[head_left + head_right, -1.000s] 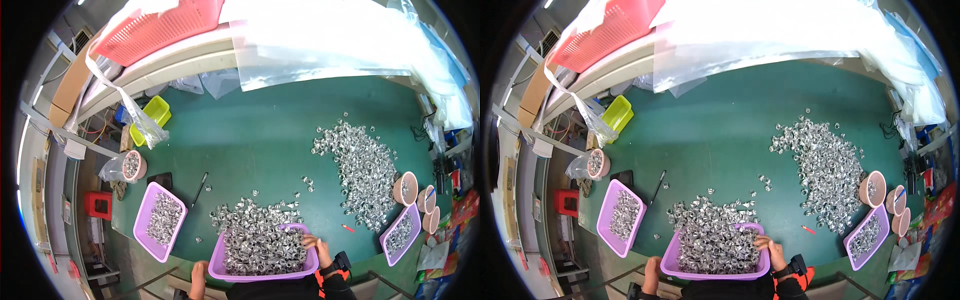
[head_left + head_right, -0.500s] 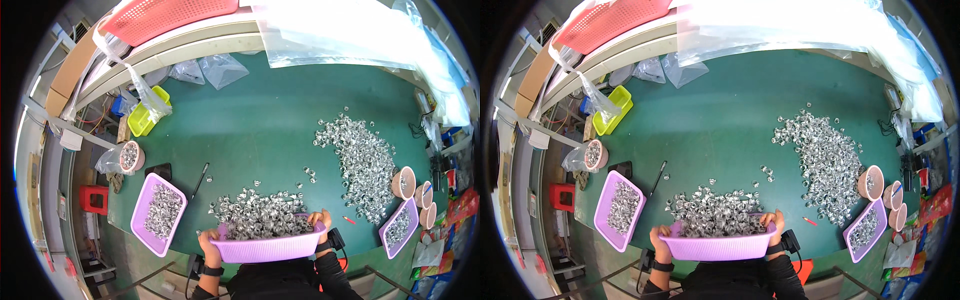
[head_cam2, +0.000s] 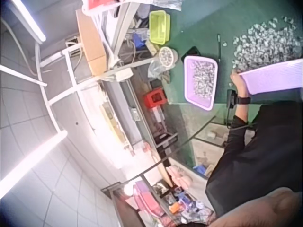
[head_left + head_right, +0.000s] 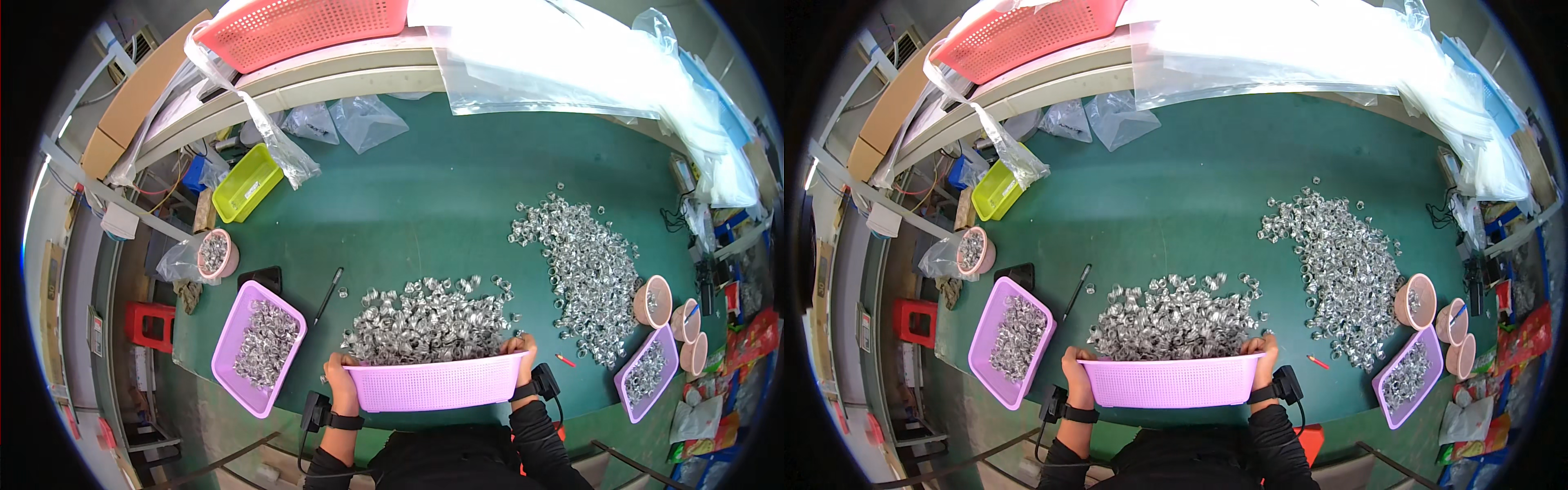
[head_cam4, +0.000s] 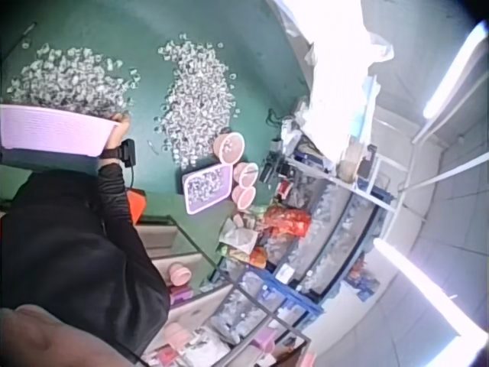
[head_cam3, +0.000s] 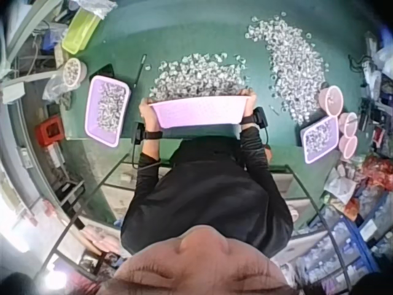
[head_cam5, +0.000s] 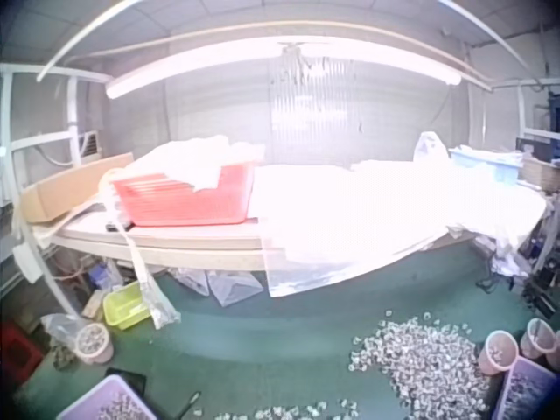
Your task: Inspecting and sorting shiny metal ring-like components on a workbench into different baskets.
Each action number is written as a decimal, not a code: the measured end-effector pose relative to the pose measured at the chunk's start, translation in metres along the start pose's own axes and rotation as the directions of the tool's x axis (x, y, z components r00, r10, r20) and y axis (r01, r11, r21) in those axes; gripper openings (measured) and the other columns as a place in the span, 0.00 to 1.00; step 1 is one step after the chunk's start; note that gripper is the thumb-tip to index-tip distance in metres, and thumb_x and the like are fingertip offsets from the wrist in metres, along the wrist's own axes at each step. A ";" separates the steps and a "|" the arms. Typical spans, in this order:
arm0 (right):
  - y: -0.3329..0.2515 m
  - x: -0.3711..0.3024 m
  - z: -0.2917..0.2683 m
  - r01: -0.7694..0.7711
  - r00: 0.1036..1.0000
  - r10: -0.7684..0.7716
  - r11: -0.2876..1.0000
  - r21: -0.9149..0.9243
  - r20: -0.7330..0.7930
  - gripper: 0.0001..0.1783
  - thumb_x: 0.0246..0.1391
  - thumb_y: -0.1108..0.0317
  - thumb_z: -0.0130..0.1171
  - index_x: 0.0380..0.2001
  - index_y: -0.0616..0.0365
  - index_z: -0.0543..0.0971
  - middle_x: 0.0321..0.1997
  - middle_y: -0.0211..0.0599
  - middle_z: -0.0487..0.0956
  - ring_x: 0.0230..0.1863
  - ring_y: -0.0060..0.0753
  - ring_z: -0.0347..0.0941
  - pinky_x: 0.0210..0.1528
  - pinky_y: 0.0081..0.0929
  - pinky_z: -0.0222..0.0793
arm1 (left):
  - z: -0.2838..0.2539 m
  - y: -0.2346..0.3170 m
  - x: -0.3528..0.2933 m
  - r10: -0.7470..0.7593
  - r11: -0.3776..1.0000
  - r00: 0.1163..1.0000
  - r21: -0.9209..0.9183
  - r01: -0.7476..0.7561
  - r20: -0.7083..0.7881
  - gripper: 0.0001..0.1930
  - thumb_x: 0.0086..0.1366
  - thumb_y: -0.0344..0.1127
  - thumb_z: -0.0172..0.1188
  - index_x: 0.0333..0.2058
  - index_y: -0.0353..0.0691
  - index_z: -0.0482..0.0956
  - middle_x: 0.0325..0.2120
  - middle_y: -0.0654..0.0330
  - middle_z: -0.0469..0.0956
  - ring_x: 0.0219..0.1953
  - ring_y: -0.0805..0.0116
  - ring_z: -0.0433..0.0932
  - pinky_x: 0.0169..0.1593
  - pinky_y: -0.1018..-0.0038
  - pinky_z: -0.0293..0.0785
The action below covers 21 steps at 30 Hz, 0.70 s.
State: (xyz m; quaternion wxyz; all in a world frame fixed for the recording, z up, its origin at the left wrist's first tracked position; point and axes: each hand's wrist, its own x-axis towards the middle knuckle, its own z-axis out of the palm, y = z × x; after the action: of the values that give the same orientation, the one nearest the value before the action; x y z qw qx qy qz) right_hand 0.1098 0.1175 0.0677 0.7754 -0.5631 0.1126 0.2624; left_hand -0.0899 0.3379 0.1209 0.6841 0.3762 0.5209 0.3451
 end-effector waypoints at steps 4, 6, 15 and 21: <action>0.007 -0.001 -0.006 0.150 0.987 -0.147 0.988 -0.043 0.065 0.15 0.52 0.65 0.31 0.14 0.57 0.57 0.07 0.30 0.57 0.15 0.24 0.57 0.18 0.19 0.54 | -0.021 -0.038 0.016 0.060 0.992 0.978 -0.125 -0.035 0.202 0.21 0.55 0.36 0.36 0.05 0.37 0.57 0.05 0.58 0.59 0.11 0.70 0.57 0.19 0.76 0.56; 0.010 -0.012 -0.001 0.401 0.914 -0.368 0.879 -0.257 0.169 0.08 0.49 0.73 0.37 0.18 0.60 0.60 0.08 0.28 0.59 0.17 0.22 0.60 0.20 0.17 0.56 | -0.051 -0.084 0.026 0.197 0.966 0.910 -0.230 -0.117 0.364 0.23 0.57 0.39 0.33 0.05 0.38 0.58 0.06 0.56 0.61 0.13 0.68 0.59 0.22 0.76 0.57; 0.006 -0.015 -0.012 0.114 0.985 -0.129 0.985 0.132 0.117 0.26 0.54 0.57 0.26 0.04 0.53 0.54 0.03 0.29 0.54 0.09 0.23 0.49 0.14 0.20 0.47 | -0.051 -0.096 0.034 0.314 0.946 0.886 -0.189 -0.263 0.342 0.19 0.58 0.35 0.34 0.09 0.40 0.56 0.07 0.59 0.60 0.13 0.70 0.60 0.18 0.77 0.56; -0.014 -0.013 -0.005 -0.124 0.992 0.125 0.989 -0.087 0.002 0.26 0.52 0.54 0.29 0.02 0.48 0.52 0.03 0.25 0.52 0.06 0.20 0.44 0.11 0.20 0.42 | -0.036 -0.064 0.007 -0.070 0.984 0.969 -0.140 0.106 0.238 0.15 0.57 0.36 0.40 0.12 0.42 0.55 0.07 0.64 0.59 0.10 0.76 0.57 0.12 0.81 0.53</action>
State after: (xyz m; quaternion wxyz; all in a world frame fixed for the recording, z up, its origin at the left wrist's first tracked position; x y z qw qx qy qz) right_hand 0.1069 0.1056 0.0837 0.7329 -0.5870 0.1331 0.3170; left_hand -0.1180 0.3186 0.0561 0.7815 0.3372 0.4259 0.3068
